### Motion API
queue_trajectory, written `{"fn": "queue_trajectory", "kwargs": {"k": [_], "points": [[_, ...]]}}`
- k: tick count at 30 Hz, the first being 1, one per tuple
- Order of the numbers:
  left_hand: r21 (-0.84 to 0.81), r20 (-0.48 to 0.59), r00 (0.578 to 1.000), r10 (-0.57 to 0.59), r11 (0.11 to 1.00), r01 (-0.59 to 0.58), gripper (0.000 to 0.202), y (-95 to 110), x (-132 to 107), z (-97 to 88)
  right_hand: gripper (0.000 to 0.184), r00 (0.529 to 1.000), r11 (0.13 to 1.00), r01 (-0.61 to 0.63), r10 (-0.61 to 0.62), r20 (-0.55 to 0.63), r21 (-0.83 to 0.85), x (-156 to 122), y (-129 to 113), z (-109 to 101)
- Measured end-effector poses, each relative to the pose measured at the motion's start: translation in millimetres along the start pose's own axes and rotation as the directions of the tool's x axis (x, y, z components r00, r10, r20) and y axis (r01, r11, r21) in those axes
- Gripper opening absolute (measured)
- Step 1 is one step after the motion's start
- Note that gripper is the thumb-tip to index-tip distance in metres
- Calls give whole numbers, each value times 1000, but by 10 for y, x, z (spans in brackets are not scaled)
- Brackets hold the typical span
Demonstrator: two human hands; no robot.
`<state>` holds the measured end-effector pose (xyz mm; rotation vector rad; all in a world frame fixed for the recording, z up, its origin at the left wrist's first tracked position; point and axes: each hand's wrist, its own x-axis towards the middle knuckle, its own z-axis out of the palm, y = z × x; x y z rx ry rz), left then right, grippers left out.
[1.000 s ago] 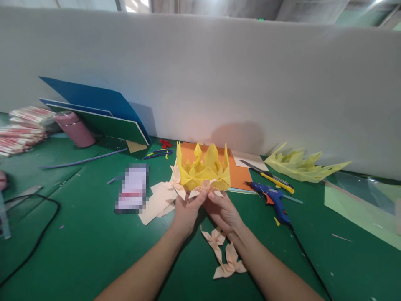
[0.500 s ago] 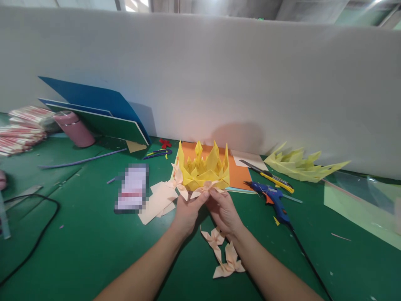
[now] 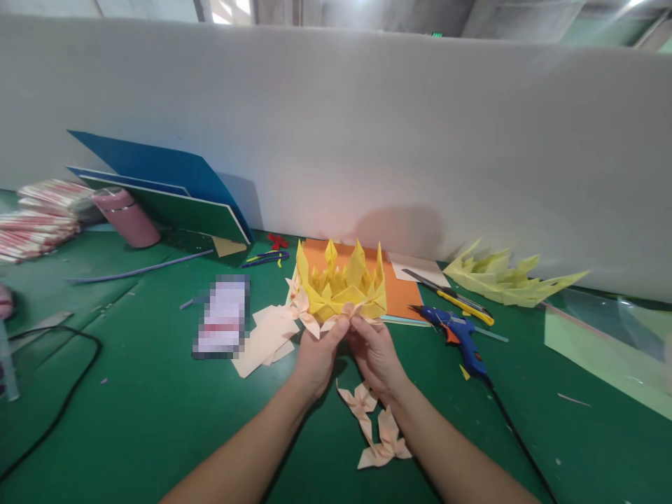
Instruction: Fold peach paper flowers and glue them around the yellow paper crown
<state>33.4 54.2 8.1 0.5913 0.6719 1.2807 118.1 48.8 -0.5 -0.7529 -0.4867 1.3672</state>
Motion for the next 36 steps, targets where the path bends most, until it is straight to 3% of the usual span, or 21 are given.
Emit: {"fn": "queue_trajectory", "kwargs": {"k": [36], "points": [[-138,-52,998,-37,990,29,58,-25,-2,11,26,999,1000,-28,29,-27,3,-26,25,26]]}}
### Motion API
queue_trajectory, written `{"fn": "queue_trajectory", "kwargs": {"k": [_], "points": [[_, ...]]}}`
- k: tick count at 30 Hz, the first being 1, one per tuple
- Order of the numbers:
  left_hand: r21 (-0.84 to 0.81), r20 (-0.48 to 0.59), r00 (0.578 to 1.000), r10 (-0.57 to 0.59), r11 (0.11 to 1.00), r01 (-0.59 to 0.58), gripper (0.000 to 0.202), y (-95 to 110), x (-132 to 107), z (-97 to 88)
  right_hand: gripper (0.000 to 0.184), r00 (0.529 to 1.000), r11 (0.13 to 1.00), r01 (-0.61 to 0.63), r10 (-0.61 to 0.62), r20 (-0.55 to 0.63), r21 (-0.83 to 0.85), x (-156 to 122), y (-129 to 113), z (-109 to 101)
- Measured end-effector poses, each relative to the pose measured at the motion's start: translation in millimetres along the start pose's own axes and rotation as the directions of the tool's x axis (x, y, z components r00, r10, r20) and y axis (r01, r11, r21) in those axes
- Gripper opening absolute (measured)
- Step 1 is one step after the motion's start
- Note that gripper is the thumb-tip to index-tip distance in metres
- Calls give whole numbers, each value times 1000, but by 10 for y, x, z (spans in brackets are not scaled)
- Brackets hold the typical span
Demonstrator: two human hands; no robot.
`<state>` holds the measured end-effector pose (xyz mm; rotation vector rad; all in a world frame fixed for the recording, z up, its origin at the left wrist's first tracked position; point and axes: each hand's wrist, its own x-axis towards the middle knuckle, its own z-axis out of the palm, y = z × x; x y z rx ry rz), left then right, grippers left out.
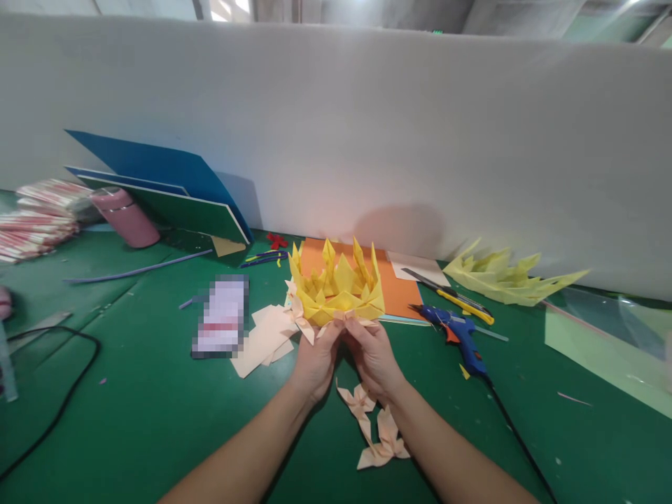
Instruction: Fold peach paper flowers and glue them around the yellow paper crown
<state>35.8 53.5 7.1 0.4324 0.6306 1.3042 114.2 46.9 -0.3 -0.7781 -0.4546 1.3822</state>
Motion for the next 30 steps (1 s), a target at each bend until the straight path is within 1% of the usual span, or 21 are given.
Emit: {"fn": "queue_trajectory", "kwargs": {"k": [6,12,19,25,30], "points": [[3,17,1000,4,1000,-4,53,-1,15,-14,27,1000,1000,-1,1,2,-10,-8,-3,-2],[25,15,1000,14,1000,-14,54,9,26,-30,31,1000,1000,-19,19,7,-3,-15,-35,41],[80,56,996,73,994,-78,46,40,31,-24,24,998,999,-27,24,64,40,-22,-38,23],[99,42,997,71,992,-75,51,26,25,-30,19,999,999,-9,7,37,53,3,-3,4],[76,29,998,60,995,-62,53,15,16,-20,25,999,999,-30,29,13,46,-14,0,18]]}}
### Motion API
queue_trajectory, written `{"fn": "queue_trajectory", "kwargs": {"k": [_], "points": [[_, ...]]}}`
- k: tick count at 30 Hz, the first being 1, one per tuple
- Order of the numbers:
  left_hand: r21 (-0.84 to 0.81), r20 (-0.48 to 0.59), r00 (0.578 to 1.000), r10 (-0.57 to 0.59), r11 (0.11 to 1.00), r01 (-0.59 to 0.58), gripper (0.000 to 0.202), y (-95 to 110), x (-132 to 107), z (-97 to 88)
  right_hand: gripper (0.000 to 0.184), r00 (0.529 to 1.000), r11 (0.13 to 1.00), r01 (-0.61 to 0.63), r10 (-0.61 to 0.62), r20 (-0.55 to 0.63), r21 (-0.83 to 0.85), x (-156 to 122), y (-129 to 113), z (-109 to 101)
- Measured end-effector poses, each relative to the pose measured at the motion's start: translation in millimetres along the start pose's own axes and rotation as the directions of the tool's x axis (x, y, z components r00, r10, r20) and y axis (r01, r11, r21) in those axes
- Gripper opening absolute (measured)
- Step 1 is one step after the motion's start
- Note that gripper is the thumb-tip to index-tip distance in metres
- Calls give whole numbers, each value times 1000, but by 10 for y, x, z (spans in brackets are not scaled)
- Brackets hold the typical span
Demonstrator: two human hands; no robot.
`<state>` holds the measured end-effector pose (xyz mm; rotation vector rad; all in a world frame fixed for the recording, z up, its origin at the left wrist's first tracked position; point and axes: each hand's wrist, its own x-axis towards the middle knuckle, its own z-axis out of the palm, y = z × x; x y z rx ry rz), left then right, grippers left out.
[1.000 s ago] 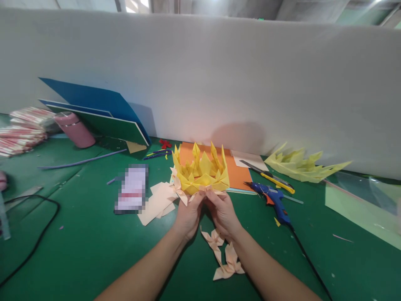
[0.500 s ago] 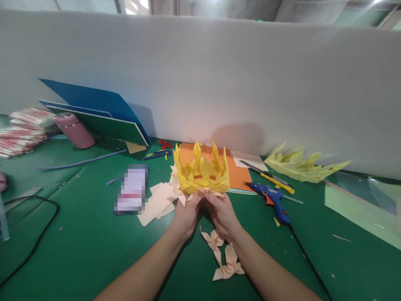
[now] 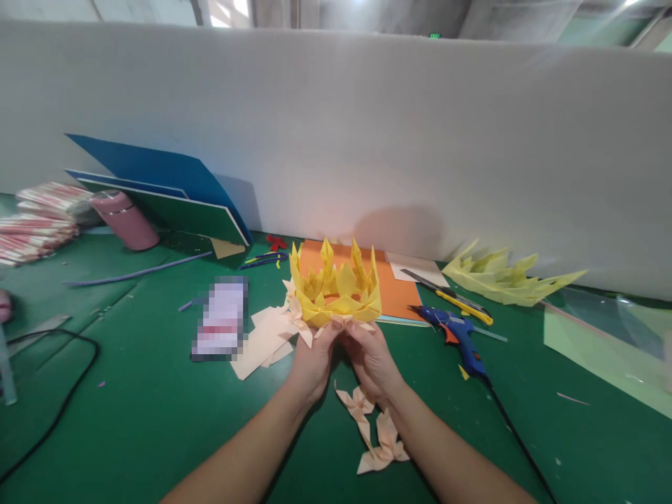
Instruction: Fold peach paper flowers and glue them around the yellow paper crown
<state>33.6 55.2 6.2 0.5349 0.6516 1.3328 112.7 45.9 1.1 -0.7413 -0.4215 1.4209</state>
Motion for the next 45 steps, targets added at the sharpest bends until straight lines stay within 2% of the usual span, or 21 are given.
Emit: {"fn": "queue_trajectory", "kwargs": {"k": [6,12,21,35,45], "points": [[-5,-9,999,-42,999,42,47,10,13,7,25,1000,1000,3,-3,-10,-28,-10,10,15],[23,-6,999,-47,999,47,45,1,27,-9,25,997,997,22,-28,-77,-69,-15,12,44],[37,-22,999,-23,999,24,45,-28,25,-18,22,993,995,42,-51,-106,-88,-20,11,73],[8,-80,996,-27,1000,28,51,3,-7,32,20,991,995,58,-68,-115,-84,-18,32,57],[18,-78,997,-25,999,26,42,-21,3,8,19,992,994,59,-69,-107,-91,-21,35,63]]}}
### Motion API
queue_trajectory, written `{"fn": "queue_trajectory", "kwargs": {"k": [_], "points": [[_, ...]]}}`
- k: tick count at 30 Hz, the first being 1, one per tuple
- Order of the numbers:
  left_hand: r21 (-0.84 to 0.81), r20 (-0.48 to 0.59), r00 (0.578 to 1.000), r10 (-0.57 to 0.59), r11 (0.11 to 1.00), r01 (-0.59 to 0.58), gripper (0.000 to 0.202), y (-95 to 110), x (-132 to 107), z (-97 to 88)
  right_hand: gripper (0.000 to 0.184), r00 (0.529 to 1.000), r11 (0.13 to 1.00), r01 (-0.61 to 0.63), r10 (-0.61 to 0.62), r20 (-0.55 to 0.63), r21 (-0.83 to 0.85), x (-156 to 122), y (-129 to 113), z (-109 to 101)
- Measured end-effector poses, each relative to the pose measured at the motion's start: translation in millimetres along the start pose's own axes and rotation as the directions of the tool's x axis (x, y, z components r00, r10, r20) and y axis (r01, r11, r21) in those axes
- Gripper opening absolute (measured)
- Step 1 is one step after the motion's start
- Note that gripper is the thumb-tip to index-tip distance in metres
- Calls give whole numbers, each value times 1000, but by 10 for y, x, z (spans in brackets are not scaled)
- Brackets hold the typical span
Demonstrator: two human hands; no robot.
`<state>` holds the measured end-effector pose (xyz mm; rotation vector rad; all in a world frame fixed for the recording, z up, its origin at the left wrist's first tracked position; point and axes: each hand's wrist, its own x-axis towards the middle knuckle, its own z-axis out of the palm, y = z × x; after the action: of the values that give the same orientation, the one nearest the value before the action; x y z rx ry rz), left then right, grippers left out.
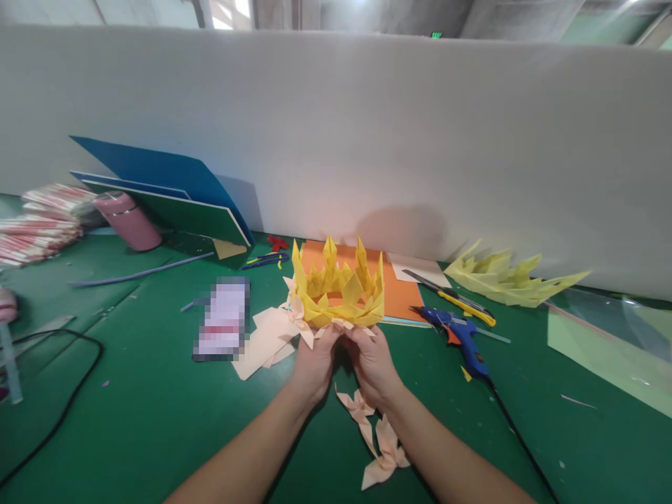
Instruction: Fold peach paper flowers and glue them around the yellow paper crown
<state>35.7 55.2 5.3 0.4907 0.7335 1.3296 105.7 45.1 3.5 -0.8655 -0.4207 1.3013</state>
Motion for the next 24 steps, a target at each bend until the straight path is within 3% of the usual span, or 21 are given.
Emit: {"fn": "queue_trajectory", "kwargs": {"k": [19,22,24], "points": [[45,12,1000,20,999,-21,41,36,5,-5,25,1000,1000,-8,8,-7,6,24,48,-46],[43,32,999,18,999,-19,29,55,31,-30,26,998,999,-42,41,51,22,12,39,-55],[41,83,996,12,999,-16,18,87,55,-49,29,985,996,-80,73,158,39,4,-1,-60]]}}
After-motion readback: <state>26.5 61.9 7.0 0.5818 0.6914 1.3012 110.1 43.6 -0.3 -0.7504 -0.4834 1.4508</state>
